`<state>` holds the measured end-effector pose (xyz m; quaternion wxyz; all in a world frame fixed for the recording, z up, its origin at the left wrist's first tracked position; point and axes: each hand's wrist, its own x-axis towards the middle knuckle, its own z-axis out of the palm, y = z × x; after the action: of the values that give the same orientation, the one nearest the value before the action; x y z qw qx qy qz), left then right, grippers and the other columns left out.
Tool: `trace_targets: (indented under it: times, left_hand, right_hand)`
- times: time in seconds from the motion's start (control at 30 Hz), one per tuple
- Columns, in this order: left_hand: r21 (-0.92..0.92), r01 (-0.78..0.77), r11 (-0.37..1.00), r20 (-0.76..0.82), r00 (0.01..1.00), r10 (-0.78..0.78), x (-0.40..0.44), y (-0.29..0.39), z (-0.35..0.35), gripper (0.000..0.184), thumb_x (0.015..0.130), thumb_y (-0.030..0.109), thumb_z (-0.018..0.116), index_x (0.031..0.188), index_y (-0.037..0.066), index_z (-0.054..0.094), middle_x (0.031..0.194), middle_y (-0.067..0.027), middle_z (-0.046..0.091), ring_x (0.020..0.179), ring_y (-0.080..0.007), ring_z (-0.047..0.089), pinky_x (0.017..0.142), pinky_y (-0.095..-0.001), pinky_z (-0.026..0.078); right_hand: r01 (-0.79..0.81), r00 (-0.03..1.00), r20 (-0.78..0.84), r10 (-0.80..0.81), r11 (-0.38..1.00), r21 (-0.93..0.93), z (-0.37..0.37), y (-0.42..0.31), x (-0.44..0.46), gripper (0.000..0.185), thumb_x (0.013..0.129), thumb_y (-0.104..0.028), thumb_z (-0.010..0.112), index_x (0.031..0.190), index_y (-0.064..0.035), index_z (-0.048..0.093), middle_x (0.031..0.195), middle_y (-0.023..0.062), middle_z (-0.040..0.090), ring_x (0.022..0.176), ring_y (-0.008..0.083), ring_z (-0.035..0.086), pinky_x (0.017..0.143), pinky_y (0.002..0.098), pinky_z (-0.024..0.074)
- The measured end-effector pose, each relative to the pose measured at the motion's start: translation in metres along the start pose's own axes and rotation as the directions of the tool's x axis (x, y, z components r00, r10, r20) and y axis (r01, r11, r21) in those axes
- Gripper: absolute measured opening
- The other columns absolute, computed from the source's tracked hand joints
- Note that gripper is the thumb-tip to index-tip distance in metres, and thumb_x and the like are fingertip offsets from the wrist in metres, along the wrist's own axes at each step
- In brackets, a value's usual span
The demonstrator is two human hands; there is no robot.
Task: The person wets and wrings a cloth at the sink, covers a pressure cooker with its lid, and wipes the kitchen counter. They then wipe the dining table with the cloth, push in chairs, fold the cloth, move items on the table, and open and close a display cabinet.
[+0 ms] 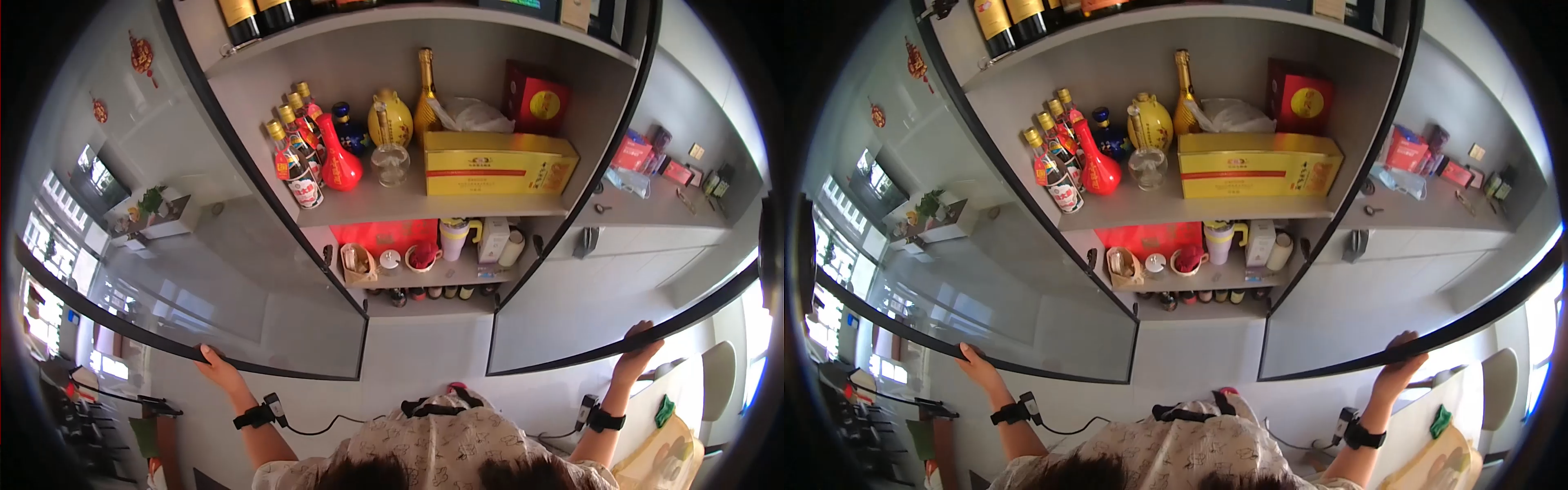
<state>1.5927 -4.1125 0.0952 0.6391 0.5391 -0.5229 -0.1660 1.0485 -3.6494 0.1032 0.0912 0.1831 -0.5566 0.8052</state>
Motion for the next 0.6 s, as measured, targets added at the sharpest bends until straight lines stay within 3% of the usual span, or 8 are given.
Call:
trace_targets:
  times: [0.13,0.17,0.27,0.4,0.47,0.5,0.57,0.6]
  left_hand:
    - [0.060,-0.058,0.997,-0.074,0.995,0.062,0.002,0.000,0.005,0.031,0.092,0.027,0.042,0.090,-0.003,0.047,0.075,-0.0038,0.040,0.066,-0.0146,0.039,0.058,-0.0281,0.037]
    - [0.067,-0.057,0.996,-0.068,0.996,0.061,0.002,0.001,0.004,0.031,0.092,0.027,0.042,0.090,-0.003,0.047,0.075,-0.0038,0.040,0.066,-0.0146,0.039,0.058,-0.0281,0.037]
    - [0.082,-0.011,0.997,-0.018,1.000,0.013,0.001,0.003,0.002,0.034,0.092,0.029,0.042,0.092,-0.004,0.048,0.078,-0.0061,0.044,0.069,-0.0167,0.042,0.062,-0.0302,0.039]
    - [0.084,-0.011,0.996,-0.070,0.997,0.017,0.001,0.003,0.006,0.039,0.092,0.030,0.042,0.103,-0.007,0.046,0.090,-0.0119,0.050,0.080,-0.0212,0.045,0.073,-0.0331,0.040]
    - [0.055,-0.056,0.997,-0.051,0.997,0.059,0.003,0.000,0.005,0.040,0.092,0.030,0.042,0.105,-0.008,0.045,0.091,-0.0122,0.050,0.081,-0.0209,0.046,0.074,-0.0329,0.040]
    - [0.074,0.063,0.995,0.012,0.998,-0.064,0.004,0.000,0.000,0.042,0.092,0.029,0.042,0.110,-0.009,0.044,0.100,-0.0147,0.051,0.088,-0.0225,0.048,0.079,-0.0328,0.040]
    - [0.088,0.073,0.993,0.007,0.997,-0.074,0.000,0.012,0.001,0.041,0.091,0.029,0.043,0.110,-0.008,0.045,0.099,-0.0142,0.051,0.088,-0.0221,0.048,0.078,-0.0329,0.040]
    - [0.088,0.087,0.992,0.003,0.996,-0.087,-0.001,0.016,0.003,0.041,0.091,0.028,0.043,0.109,-0.008,0.045,0.098,-0.0137,0.051,0.087,-0.0218,0.048,0.078,-0.0330,0.041]
  right_hand:
    - [0.005,0.981,-0.193,-0.008,1.000,-0.015,-0.023,-0.001,0.023,0.050,0.091,-0.054,0.029,0.099,-0.0097,0.049,0.078,-0.0010,0.050,0.066,0.0105,0.044,0.061,0.0235,0.0360]
    - [0.034,0.996,-0.080,-0.036,0.999,-0.025,-0.031,-0.003,0.030,0.048,0.091,-0.054,0.029,0.095,-0.0104,0.049,0.076,-0.0009,0.050,0.065,0.0099,0.044,0.059,0.0229,0.0353]
    - [0.025,0.984,-0.178,-0.032,0.999,-0.040,-0.029,-0.007,0.039,0.048,0.091,-0.054,0.028,0.091,-0.0107,0.048,0.072,-0.0012,0.046,0.063,0.0098,0.041,0.058,0.0231,0.0335]
    - [0.045,0.992,-0.117,-0.052,0.997,-0.063,-0.030,-0.006,0.042,0.049,0.091,-0.054,0.026,0.088,-0.0103,0.046,0.069,-0.0015,0.041,0.061,0.0106,0.038,0.057,0.0233,0.0313]
    - [0.126,0.970,-0.164,-0.177,0.951,-0.284,-0.009,-0.017,0.035,0.045,0.093,-0.052,0.024,0.074,-0.0119,0.033,0.065,-0.0008,0.032,0.059,0.0112,0.030,0.057,0.0248,0.0273]
    - [0.118,0.972,-0.162,-0.168,0.952,-0.281,-0.016,-0.017,0.036,0.045,0.093,-0.052,0.024,0.074,-0.0119,0.033,0.065,-0.0008,0.032,0.059,0.0112,0.030,0.057,0.0248,0.0273]
    - [0.058,0.994,-0.071,-0.081,0.957,-0.286,-0.026,-0.021,0.037,0.047,0.093,-0.050,0.023,0.086,-0.0091,0.044,0.075,0.0022,0.045,0.071,0.0129,0.042,0.068,0.0264,0.0350]
    - [0.054,0.995,-0.068,-0.076,0.958,-0.283,-0.028,-0.021,0.037,0.047,0.093,-0.050,0.023,0.086,-0.0091,0.044,0.075,0.0022,0.045,0.071,0.0129,0.042,0.068,0.0264,0.0350]
